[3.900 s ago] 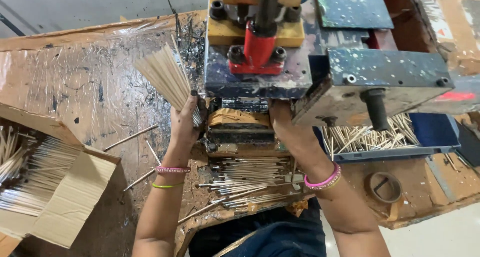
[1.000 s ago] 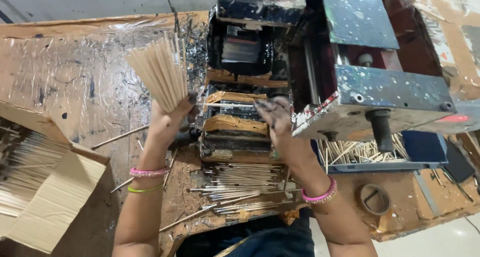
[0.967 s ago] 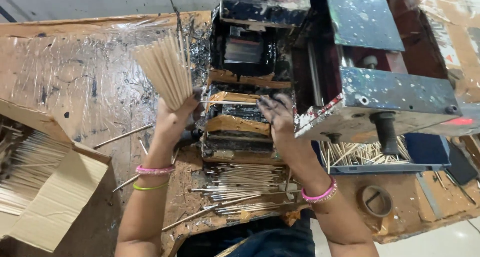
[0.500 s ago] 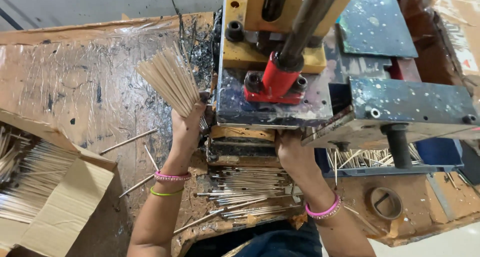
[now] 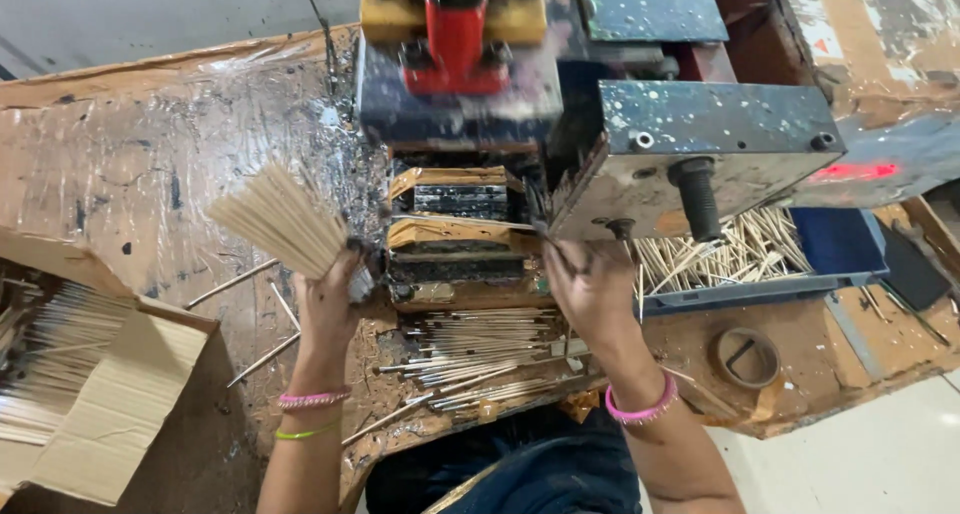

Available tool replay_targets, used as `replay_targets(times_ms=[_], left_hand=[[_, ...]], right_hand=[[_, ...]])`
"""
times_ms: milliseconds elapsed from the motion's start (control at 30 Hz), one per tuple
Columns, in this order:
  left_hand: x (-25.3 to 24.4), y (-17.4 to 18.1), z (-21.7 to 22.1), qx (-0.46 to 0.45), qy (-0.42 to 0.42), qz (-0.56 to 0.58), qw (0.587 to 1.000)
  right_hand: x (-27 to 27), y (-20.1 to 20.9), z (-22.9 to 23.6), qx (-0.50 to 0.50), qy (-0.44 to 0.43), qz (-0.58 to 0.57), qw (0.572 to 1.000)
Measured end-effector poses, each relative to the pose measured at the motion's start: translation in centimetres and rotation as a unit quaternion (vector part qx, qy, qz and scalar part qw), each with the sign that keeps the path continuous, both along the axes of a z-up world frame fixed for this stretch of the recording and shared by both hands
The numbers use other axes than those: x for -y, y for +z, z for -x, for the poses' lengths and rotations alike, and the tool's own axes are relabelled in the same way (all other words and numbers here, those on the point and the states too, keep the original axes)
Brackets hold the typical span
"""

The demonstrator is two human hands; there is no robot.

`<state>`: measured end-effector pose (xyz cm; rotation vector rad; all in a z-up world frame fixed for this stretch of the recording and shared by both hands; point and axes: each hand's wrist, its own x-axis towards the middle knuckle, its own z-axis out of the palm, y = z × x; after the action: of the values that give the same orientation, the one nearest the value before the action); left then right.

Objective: The person operates a manual press machine to process wooden sticks. They repeatedly feed sticks into the machine, pull a lever to activate the press, and then remove the processed sticks.

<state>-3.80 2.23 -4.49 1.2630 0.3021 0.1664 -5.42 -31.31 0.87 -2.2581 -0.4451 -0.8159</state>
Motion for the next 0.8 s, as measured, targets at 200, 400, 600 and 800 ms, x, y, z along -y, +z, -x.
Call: replay_targets(times_ms=[200,400,600,800], left_hand=[[-3.3,-4.6,3.8,0.1,-0.068,0.045,0.992],[2.8,1.4,3.4,0.207,-0.35,-0.138,0.903],[0.6,2.7,1.0,0.198,-0.362,-0.244,0.878],[-2.5,5.7,-2.7,0.239,-0.149,-0.143,0.949]], right_hand=[[11.4,-3.8,3.9,-0.111,-0.244,0.047,0.962],[4.8,-1.8,5.0,-0.264,0.035,-0.219,0.939],[1.2,-0.6,2.5,-0.231,0.236,-0.319,0.888],[-3.1,3.0,-1.8,-0.183,0.152,-0.05,0.97]])
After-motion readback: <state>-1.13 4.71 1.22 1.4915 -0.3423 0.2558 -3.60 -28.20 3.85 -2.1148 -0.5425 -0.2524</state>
